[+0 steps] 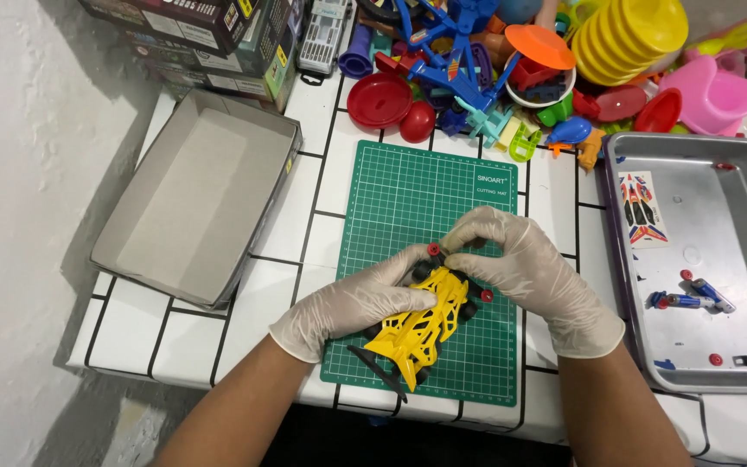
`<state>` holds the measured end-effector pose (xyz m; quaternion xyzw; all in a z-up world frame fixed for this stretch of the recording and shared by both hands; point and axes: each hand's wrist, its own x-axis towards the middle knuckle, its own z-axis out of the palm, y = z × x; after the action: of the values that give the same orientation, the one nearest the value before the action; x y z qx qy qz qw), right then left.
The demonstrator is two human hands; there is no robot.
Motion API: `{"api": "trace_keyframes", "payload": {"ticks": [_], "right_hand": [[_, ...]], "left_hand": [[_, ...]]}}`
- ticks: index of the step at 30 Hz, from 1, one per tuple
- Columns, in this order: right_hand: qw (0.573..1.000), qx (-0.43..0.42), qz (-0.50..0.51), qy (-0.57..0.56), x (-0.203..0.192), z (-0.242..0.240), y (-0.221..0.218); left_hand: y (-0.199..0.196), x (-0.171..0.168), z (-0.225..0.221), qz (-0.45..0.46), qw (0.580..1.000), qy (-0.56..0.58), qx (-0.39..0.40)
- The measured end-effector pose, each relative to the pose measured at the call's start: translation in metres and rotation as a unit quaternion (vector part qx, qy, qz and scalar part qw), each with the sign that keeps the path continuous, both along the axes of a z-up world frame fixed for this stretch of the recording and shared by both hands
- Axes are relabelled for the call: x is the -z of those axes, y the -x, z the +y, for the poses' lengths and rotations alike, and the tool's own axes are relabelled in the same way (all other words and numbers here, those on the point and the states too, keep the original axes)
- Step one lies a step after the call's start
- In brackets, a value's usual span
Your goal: Assembling a miniature toy car model by snapping plastic parts and gears into a chassis on a cutting mat.
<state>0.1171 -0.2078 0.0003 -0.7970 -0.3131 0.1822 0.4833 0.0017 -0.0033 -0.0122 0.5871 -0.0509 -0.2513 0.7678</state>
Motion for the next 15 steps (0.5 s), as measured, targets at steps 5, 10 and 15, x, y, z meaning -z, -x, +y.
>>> {"api": "trace_keyframes", "payload": {"ticks": [5,10,15], "right_hand": [[1.000,0.002,0.009,-0.013,-0.0084,0.0041,0.0039],[1.000,-0.007,0.012,-0.016,-0.0025,0.0031,0.0013],[0.999,-0.026,0.015,-0.032,-0.0049,0.0058,0.0017]], "left_hand": [[0.0002,-0.0028,-0.0002,0.014,1.000,0.004,-0.001],[-0.0008,-0.0021,-0.0012,0.024,1.000,0.008,-0.005],[-0.0022,-0.0030,-0.0042,0.037,0.999,0.003,-0.021]]}}
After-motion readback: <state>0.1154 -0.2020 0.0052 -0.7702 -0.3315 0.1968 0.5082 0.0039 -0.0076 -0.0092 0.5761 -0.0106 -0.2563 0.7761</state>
